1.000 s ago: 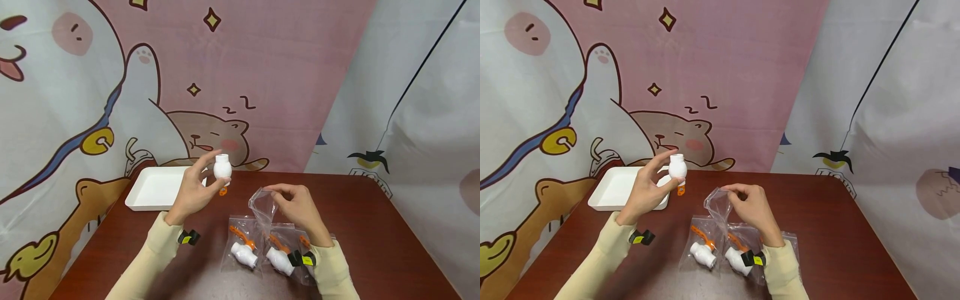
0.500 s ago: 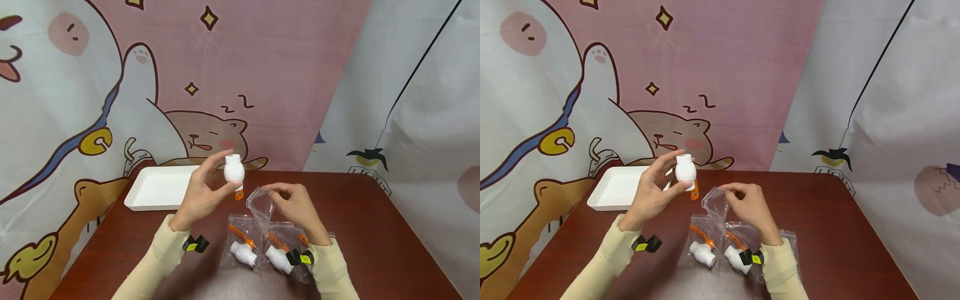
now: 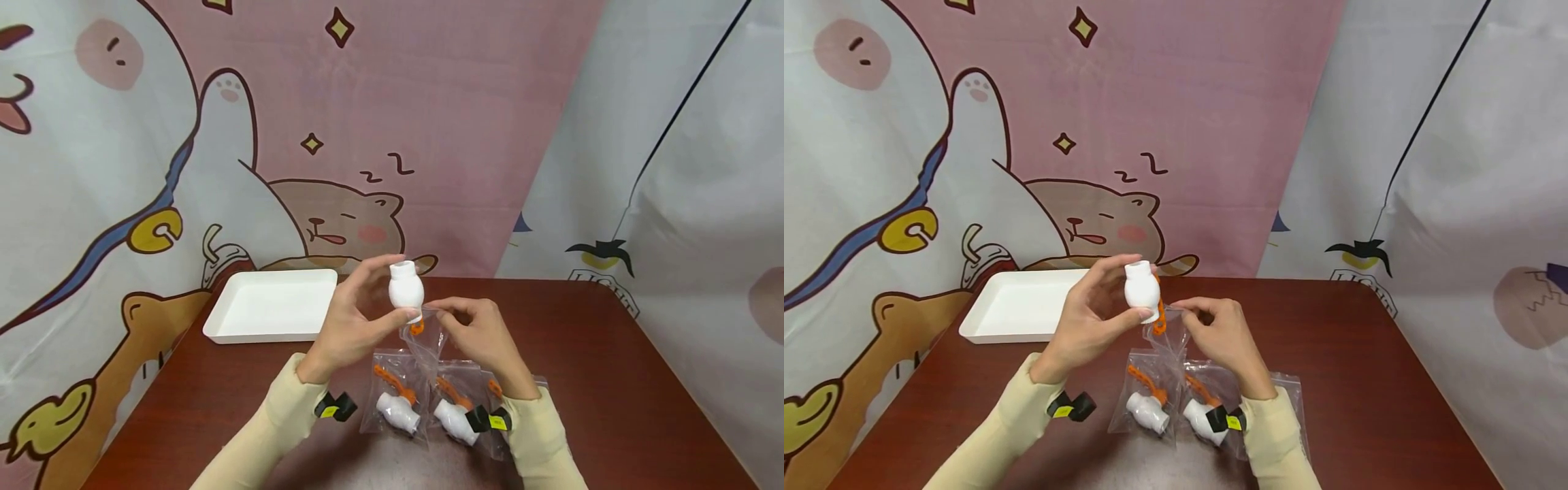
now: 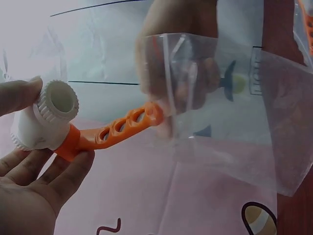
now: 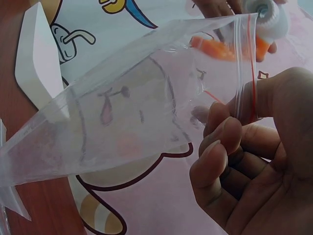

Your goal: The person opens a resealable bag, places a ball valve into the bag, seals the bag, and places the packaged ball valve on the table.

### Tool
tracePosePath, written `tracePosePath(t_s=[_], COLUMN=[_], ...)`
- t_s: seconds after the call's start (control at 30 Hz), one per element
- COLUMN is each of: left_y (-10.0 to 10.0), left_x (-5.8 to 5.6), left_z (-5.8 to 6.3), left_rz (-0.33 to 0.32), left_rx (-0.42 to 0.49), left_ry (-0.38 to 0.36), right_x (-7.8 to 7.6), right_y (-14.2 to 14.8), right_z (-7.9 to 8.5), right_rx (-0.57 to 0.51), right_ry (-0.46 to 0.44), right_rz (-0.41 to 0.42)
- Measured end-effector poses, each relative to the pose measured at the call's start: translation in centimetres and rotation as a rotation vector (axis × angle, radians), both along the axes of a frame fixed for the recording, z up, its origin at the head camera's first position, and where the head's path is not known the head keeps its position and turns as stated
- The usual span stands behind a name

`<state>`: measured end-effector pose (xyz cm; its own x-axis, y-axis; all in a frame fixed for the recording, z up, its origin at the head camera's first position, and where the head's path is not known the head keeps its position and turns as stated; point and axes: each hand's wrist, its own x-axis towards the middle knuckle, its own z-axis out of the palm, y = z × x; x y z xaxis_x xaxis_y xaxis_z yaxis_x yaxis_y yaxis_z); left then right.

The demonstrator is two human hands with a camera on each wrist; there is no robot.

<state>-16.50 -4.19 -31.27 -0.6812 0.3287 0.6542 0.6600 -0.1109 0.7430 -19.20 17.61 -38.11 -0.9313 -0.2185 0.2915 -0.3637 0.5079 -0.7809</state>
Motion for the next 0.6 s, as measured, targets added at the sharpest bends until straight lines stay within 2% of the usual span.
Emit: tracePosePath(t_s=[0.2,0.6], left_y=[0.6,1.5], left_x=[-0.1,0.1], left_z=[-0.6,-1.5], left_rz=[0.015,0.047], left_rx=[-0.065,-0.181], left_ry=[0.005,0.164], right_x=[0.0,0.2], right_y=[-0.2,-0.2], right_z=[0.2,0.6], right_rx=[-0.001,-0.018], right_ry=[0.014,0.040], right_rz=[0.006,0.018])
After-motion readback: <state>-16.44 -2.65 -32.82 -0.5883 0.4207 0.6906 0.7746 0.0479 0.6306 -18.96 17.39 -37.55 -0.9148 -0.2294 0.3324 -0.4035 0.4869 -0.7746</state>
